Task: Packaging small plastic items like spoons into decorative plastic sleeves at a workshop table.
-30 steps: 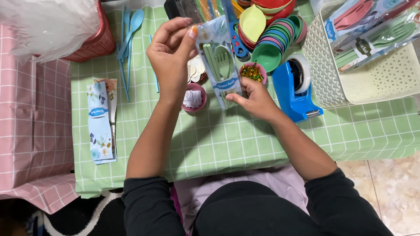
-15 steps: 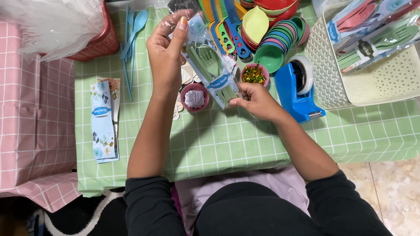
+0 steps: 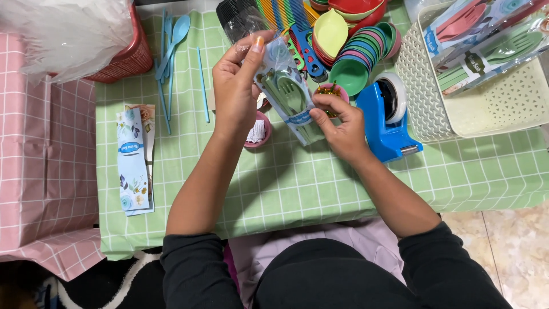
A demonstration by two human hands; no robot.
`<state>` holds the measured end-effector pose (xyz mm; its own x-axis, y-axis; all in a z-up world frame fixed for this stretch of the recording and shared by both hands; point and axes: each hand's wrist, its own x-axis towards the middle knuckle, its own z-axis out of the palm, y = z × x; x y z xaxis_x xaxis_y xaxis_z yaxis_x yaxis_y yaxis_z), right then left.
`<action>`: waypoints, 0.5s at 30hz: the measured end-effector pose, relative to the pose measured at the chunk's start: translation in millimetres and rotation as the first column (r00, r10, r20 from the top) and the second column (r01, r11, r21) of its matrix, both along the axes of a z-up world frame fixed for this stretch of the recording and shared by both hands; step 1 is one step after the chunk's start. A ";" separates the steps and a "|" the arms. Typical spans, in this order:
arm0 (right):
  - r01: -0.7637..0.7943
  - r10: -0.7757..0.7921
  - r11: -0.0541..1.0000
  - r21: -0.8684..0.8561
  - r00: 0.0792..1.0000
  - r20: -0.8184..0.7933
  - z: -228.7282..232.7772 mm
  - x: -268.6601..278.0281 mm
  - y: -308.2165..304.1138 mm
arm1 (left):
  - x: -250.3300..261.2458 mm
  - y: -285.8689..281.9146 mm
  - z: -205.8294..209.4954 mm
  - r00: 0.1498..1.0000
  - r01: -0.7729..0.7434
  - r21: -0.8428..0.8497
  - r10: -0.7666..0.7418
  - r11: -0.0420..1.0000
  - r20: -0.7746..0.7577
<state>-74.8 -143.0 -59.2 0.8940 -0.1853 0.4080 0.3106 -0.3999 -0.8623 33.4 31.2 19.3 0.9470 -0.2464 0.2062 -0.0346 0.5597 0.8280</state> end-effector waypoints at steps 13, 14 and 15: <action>0.058 0.051 0.933 -0.354 0.955 0.292 27.2 -8.0 11.2 | -13.1 -4.3 -4.9 0.975 0.118 -0.261 -0.161 0.958 -0.151; 0.083 0.037 0.895 -0.437 0.965 0.260 19.4 -6.8 11.8 | -14.9 -4.8 -5.3 0.965 0.115 -0.293 -0.176 0.949 -0.193; 0.106 0.018 0.849 -0.517 0.973 0.230 11.5 -5.9 12.3 | -16.7 -5.7 -5.8 0.952 0.112 -0.326 -0.195 0.939 -0.235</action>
